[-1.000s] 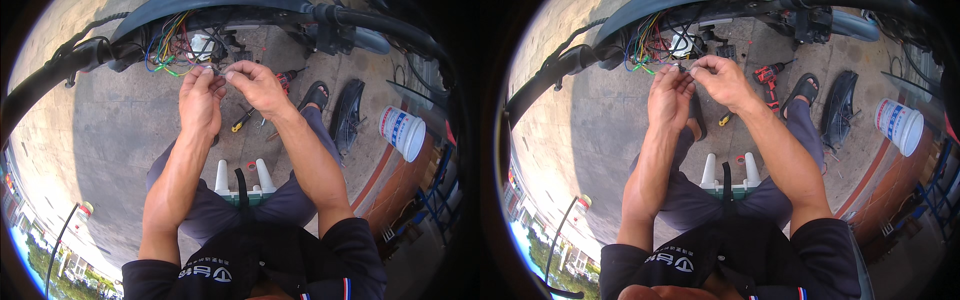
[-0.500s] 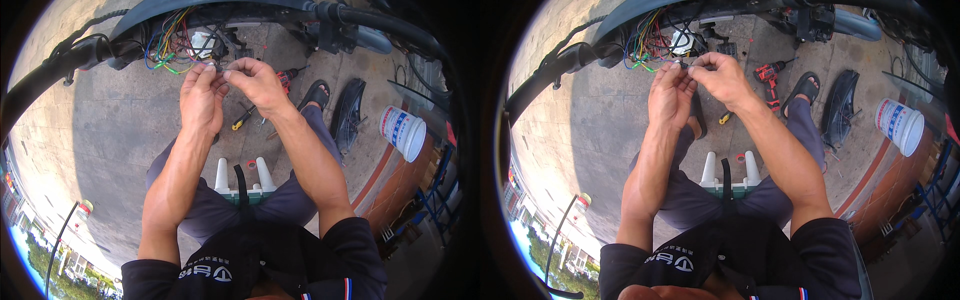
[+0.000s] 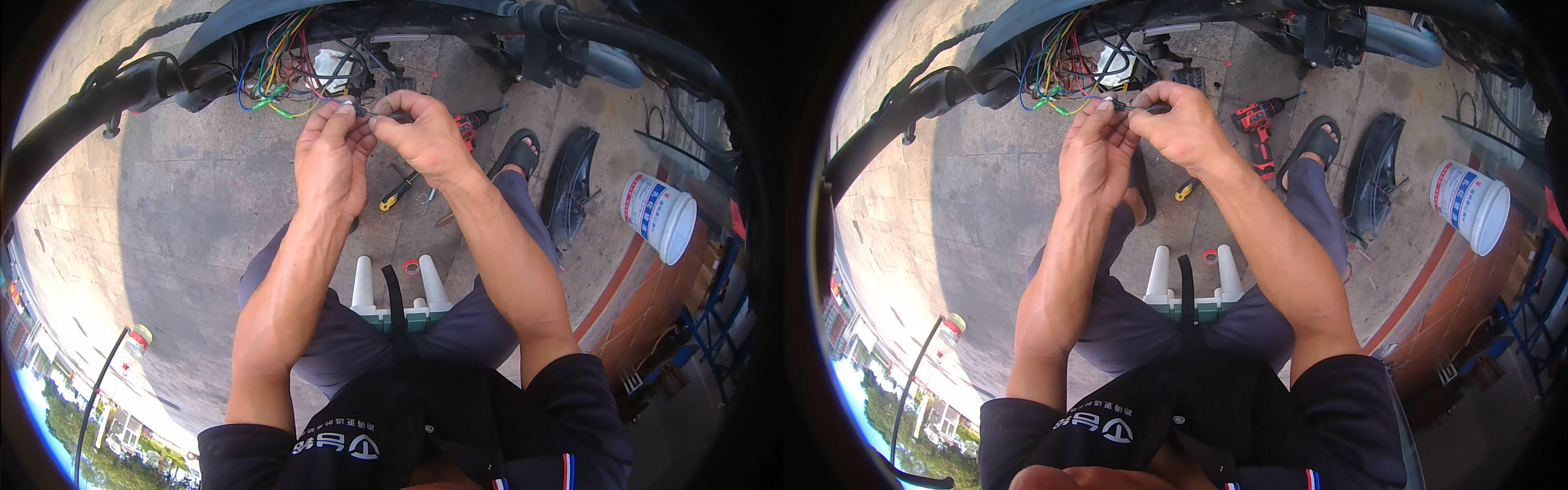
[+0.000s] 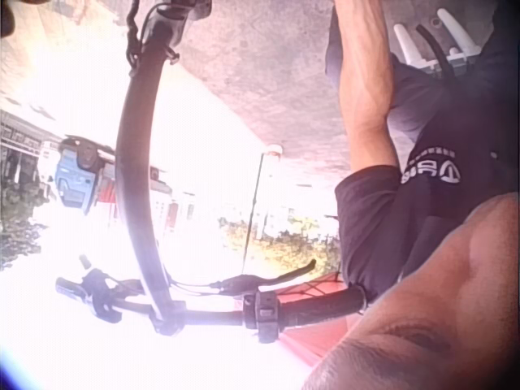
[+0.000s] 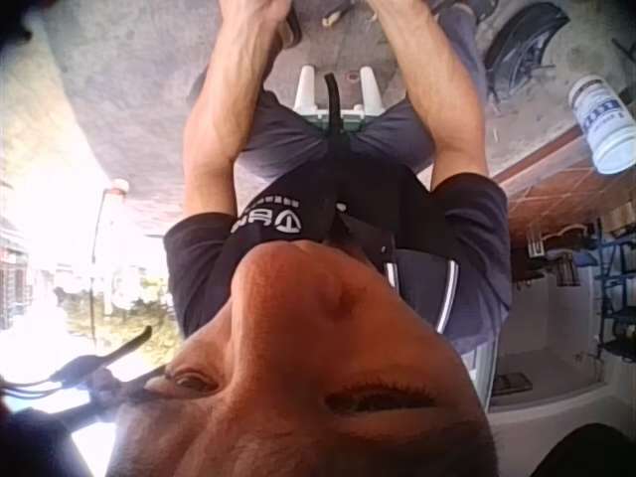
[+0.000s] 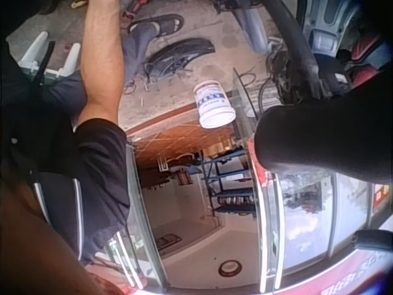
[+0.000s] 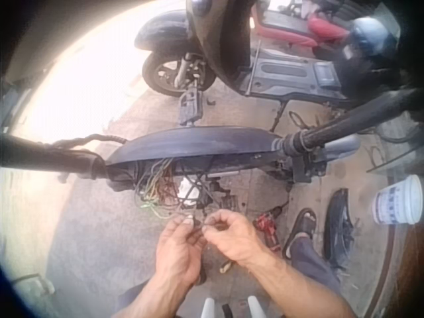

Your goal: The person sits on a stool and works on the exposed wiring under the handlebars of an electric scooter. They strip wire ends, twist connections, and wrap them with electrical tape. The person then connects a multi-pin connector and tests the throttle by twisting the grip.

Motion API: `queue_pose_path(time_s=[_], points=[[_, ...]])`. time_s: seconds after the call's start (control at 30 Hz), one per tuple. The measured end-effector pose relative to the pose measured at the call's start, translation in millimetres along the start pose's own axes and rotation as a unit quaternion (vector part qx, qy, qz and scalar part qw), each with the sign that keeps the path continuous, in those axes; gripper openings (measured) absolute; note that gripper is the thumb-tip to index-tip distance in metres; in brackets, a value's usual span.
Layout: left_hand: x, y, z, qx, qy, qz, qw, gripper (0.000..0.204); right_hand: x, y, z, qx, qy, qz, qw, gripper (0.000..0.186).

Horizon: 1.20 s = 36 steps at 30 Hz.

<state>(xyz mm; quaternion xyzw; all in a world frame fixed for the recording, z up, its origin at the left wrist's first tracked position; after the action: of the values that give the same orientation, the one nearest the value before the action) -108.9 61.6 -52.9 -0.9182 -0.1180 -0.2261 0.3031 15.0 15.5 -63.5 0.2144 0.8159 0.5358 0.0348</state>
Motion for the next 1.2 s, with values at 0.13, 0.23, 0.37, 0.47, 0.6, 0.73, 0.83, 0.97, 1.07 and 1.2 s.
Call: queue_pose_path(time_s=[0.13,0.23,0.37,0.47,0.6,0.73,0.83,0.97,1.07,1.2], points=[[1,0,0,0.000,0.001,-0.005,1.000,0.013,1,3,1,-0.018,0.004,-0.094,0.995,0.012],[2,-1,-1,0.003,0.001,-0.003,1.000,0.012,0,5,-1,-0.025,-0.007,-0.091,0.996,0.014],[2,1,-2,-0.002,-0.020,0.006,1.000,0.011,-1,9,-2,-0.028,-0.017,-0.059,0.998,0.016],[1,0,-3,-0.009,-0.022,0.014,1.000,0.012,-2,9,-2,-0.033,-0.018,-0.080,0.996,0.017],[0,1,-3,-0.002,-0.035,0.031,0.999,0.013,-2,9,0,-0.115,-0.038,-0.204,0.971,0.016],[-3,2,-1,0.004,-0.030,0.045,0.999,0.015,-1,10,-2,-0.166,-0.067,-0.327,0.928,0.016],[-7,3,3,0.009,-0.051,0.056,0.997,0.015,2,12,-3,-0.201,-0.056,-0.378,0.902,0.016],[-8,2,4,0.017,-0.041,0.079,0.996,0.019,3,13,-4,-0.225,-0.046,-0.409,0.883,0.016],[-8,1,3,0.024,-0.039,0.091,0.995,0.023,4,14,-4,-0.251,-0.043,-0.382,0.888,0.015],[-7,2,3,0.039,-0.037,0.081,0.995,0.020,5,15,-4,-0.246,-0.047,-0.336,0.908,0.015]])
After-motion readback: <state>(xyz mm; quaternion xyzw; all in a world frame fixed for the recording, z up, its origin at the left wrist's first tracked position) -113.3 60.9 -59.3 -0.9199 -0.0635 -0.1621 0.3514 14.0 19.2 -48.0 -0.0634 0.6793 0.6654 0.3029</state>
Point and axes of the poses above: each hand's wrist, its own z-axis towards the middle knuckle, its own x-axis out of the palm, y = z × x, the point moved 3 cm from there along z, towards the middle knuckle, and after that the axes turned 6 degrees about -x, right-handed, at the moved point
